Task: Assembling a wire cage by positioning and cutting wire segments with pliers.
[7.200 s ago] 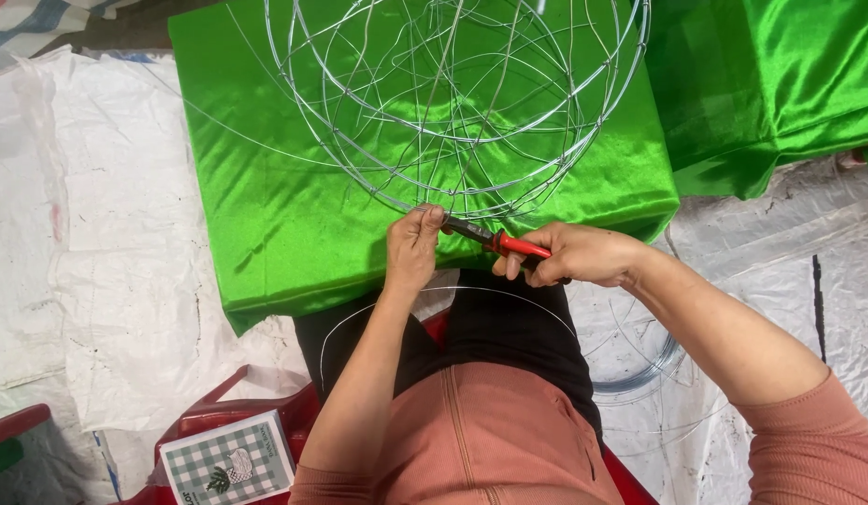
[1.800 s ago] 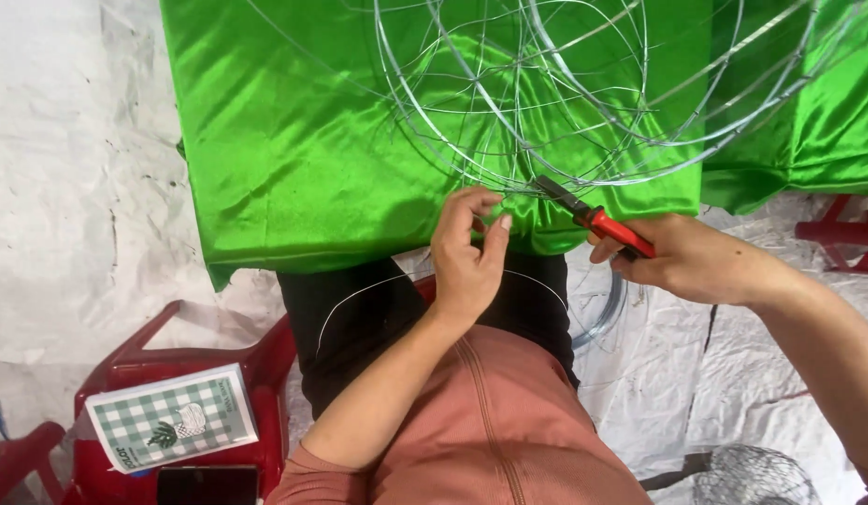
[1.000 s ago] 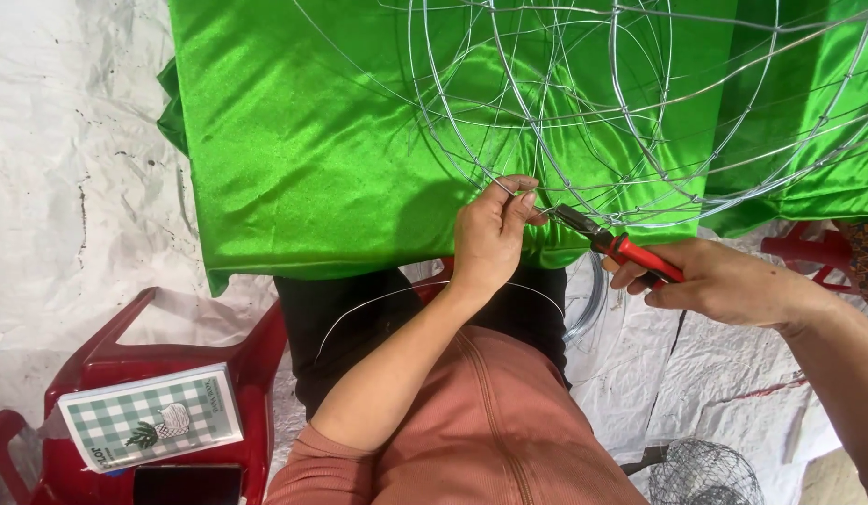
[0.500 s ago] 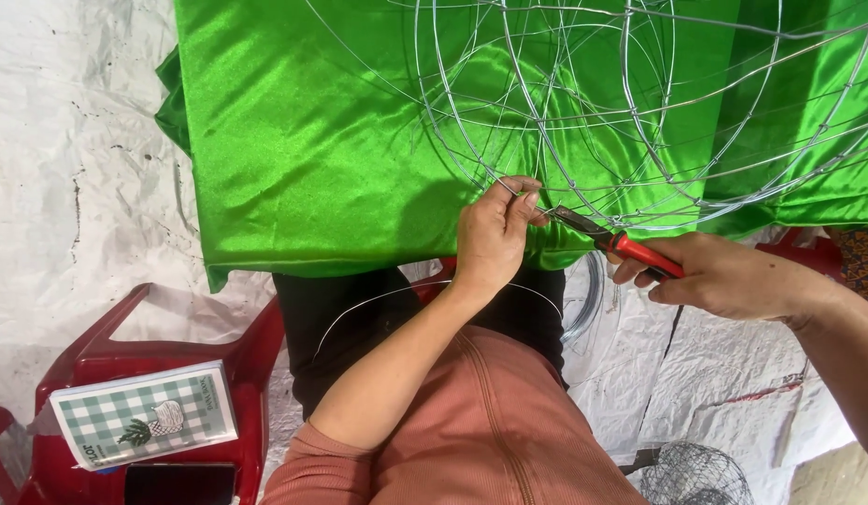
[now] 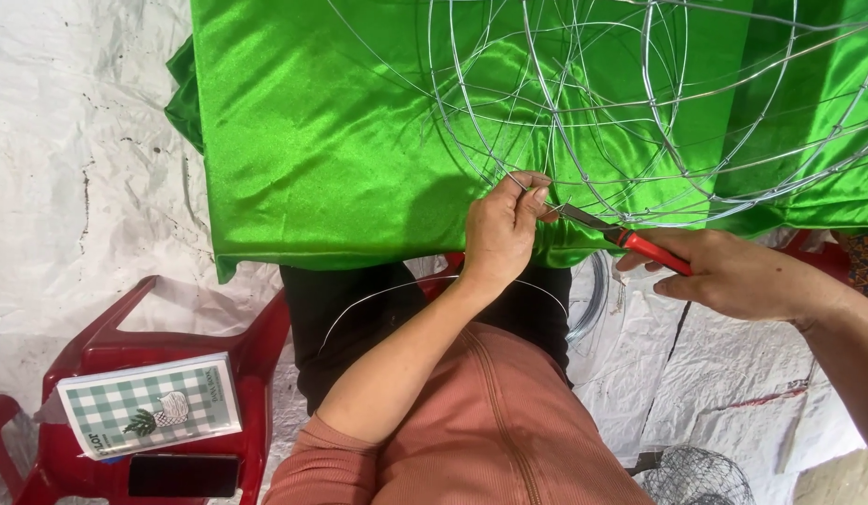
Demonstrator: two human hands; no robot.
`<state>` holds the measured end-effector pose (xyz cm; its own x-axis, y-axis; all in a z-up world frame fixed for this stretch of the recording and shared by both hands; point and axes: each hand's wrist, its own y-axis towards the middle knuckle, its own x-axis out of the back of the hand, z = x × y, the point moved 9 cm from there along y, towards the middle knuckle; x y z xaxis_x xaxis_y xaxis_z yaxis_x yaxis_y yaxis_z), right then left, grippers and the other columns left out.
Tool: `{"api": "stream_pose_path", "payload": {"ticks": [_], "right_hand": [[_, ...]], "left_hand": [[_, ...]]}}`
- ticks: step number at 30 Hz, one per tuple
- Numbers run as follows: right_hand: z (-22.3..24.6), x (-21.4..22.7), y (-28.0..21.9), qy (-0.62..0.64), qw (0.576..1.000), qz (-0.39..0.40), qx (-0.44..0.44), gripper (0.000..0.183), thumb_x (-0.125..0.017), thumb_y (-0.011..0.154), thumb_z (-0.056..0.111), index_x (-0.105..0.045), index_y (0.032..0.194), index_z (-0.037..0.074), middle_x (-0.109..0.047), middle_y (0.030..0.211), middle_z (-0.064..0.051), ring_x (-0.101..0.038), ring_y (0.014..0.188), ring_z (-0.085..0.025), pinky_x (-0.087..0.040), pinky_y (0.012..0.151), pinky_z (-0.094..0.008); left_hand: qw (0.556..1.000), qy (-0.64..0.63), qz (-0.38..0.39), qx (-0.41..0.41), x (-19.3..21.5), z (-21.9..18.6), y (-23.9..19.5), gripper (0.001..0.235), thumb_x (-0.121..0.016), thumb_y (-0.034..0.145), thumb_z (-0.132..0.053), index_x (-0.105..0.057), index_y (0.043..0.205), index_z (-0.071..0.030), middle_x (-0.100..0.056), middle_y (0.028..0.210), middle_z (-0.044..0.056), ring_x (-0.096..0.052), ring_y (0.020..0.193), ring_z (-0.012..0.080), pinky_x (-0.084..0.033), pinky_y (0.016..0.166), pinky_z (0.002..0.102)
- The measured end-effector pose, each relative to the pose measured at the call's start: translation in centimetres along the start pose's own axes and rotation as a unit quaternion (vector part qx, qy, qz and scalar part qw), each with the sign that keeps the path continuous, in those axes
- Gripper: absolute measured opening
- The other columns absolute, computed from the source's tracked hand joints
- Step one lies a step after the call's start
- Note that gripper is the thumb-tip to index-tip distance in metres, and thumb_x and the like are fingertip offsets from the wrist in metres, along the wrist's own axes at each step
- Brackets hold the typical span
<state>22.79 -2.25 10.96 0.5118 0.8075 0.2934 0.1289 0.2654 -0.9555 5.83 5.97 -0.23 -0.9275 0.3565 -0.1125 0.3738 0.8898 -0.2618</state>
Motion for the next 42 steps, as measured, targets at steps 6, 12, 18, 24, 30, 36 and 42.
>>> {"api": "stream_pose_path", "payload": {"ticks": [6, 12, 18, 24, 30, 36, 42], "right_hand": [[-0.7, -0.4, 0.6, 0.005, 1.000, 0.015, 0.006, 0.047, -0.066, 0.089, 0.026, -0.066, 0.136, 0.028, -0.076, 0.139, 0.010, -0.075, 0.121, -0.013, -0.055, 0.105, -0.035], [-1.6, -1.4, 1.1, 0.065, 0.997, 0.032, 0.026, 0.049, -0.066, 0.084, 0.026, -0.071, 0.133, 0.026, -0.072, 0.144, 0.005, -0.071, 0.130, -0.017, -0.055, 0.111, -0.043], [0.2, -0.7, -0.2, 0.070, 0.997, 0.025, -0.011, 0.054, -0.068, 0.081, 0.021, -0.073, 0.134, 0.026, -0.071, 0.148, 0.009, -0.067, 0.134, -0.013, -0.048, 0.111, -0.040], [1.0, -0.3, -1.1, 0.036, 0.998, -0.013, -0.043, 0.048, -0.066, 0.086, 0.014, -0.072, 0.131, 0.028, -0.073, 0.140, 0.011, -0.073, 0.105, -0.017, -0.050, 0.090, -0.035], [-0.7, -1.6, 0.1, 0.091, 0.995, 0.038, -0.008, 0.054, -0.068, 0.084, 0.018, -0.067, 0.138, 0.023, -0.070, 0.148, 0.005, -0.069, 0.134, -0.017, -0.054, 0.114, -0.045], [-0.9, -1.3, 0.6, 0.075, 0.996, 0.052, 0.000, 0.055, -0.069, 0.081, 0.022, -0.072, 0.136, 0.023, -0.074, 0.145, 0.005, -0.070, 0.132, -0.014, -0.054, 0.113, -0.042], [-0.1, -1.0, 0.1, 0.093, 0.994, 0.053, -0.032, 0.055, -0.070, 0.083, 0.020, -0.072, 0.137, 0.022, -0.072, 0.149, 0.006, -0.075, 0.128, -0.018, -0.051, 0.115, -0.042]], "left_hand": [[1.000, -0.003, 0.008, -0.001, 0.1, 0.2, 0.1, 0.013, -0.057, 0.104, -0.019, -0.068, 0.106, -0.013, -0.078, 0.090, -0.003, -0.082, 0.074, 0.0127, -0.058, 0.053, 0.021], [1.000, 0.019, -0.004, -0.004, 0.2, 0.3, 0.1, 0.012, -0.060, 0.102, -0.020, -0.071, 0.105, -0.016, -0.077, 0.083, -0.004, -0.076, 0.066, 0.0079, -0.053, 0.051, 0.024], [1.000, 0.016, 0.012, -0.015, -0.1, 0.1, 0.1, 0.014, -0.057, 0.104, -0.021, -0.068, 0.105, -0.014, -0.078, 0.093, -0.005, -0.081, 0.075, 0.0110, -0.058, 0.056, 0.022], [1.000, 0.013, 0.005, -0.003, 0.0, 0.1, 0.1, 0.013, -0.057, 0.104, -0.023, -0.068, 0.106, -0.018, -0.076, 0.082, -0.005, -0.082, 0.076, 0.0116, -0.055, 0.056, 0.022], [1.000, 0.021, -0.002, 0.003, 0.0, 0.6, 0.1, 0.012, -0.057, 0.103, -0.025, -0.066, 0.109, -0.022, -0.078, 0.076, -0.007, -0.079, 0.072, 0.0072, -0.055, 0.065, 0.026], [1.000, -0.005, 0.020, -0.005, -0.3, 0.7, 0.0, 0.012, -0.056, 0.105, -0.023, -0.065, 0.111, -0.021, -0.074, 0.080, -0.007, -0.080, 0.074, 0.0088, -0.055, 0.059, 0.023], [1.000, 0.000, 0.023, -0.014, -0.3, 0.8, 0.0, 0.013, -0.053, 0.106, -0.024, -0.065, 0.111, -0.020, -0.077, 0.094, -0.006, -0.081, 0.075, 0.0100, -0.056, 0.061, 0.024]]}}
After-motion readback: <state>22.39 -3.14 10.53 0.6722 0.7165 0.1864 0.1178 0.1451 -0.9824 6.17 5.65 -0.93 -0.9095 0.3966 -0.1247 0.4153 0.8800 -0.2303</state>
